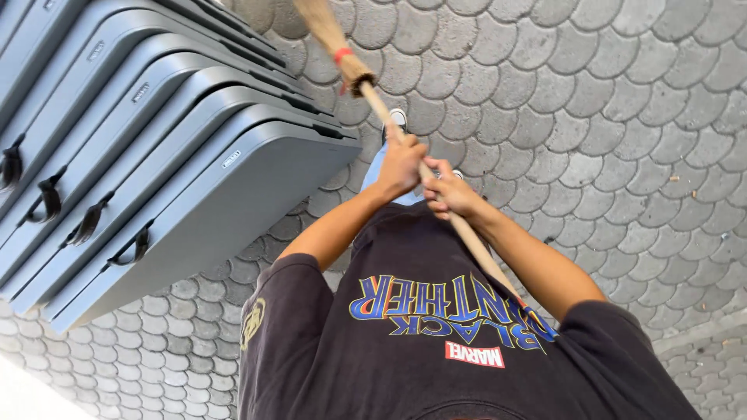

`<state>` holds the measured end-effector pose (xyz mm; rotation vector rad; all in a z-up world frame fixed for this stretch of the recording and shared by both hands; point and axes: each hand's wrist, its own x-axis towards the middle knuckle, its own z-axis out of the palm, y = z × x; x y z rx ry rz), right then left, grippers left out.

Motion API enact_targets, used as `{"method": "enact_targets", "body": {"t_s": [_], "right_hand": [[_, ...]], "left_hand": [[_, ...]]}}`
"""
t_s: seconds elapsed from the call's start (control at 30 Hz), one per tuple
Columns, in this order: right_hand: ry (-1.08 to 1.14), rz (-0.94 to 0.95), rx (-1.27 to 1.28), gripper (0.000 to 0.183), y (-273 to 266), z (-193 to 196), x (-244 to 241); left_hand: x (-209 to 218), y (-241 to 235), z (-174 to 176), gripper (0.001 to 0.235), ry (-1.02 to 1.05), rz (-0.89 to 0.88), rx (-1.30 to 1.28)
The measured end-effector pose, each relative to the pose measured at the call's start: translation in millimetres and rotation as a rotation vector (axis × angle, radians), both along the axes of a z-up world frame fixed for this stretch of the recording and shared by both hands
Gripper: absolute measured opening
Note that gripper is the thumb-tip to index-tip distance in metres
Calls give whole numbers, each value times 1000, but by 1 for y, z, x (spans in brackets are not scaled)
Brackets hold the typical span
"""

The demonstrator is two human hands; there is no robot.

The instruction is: The person sweeps a paved outdoor area using a traditional broom. They move debris across the patterned tiles, navigating around stacked gray tables and a yellow planter box.

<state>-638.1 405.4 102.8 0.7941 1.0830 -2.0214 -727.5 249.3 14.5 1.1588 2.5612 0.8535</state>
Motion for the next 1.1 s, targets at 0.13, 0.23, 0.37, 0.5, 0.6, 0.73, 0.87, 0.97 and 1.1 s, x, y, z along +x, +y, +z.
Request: {"method": "enact_targets", "body": {"t_s": [0.13, 0.23, 0.37, 0.5, 0.6, 0.73, 0.87, 0.97, 1.1], "right_hand": [[-57, 72, -3, 48, -44, -46, -34], [-108, 58, 11, 50, -37, -69, -27], [-219, -225, 138, 49, 17, -40, 7], [-223, -298, 186, 44, 47, 12, 7], [-182, -181, 208, 44, 36, 45, -17], [-121, -62, 120, 45, 16, 30, -42], [-3, 125, 15, 46, -21, -8, -98], [7, 210, 4, 48, -39, -48, -126], [-69, 158, 98, 47, -8, -74, -129]], "left_hand": [[-18, -62, -67, 30, -85, 20, -94], [-12, -43, -124, 28, -99, -82, -139], [19, 65, -154, 15, -236, -279, 76], [22, 119, -116, 21, -250, -335, 145], [-14, 87, -43, 19, -212, -309, 147], [-40, 28, -21, 21, -188, -197, 97], [-81, -38, -24, 21, -107, -9, -41], [-99, -62, -37, 22, -106, 92, -130], [-120, -21, -62, 19, -198, 26, -54]]}}
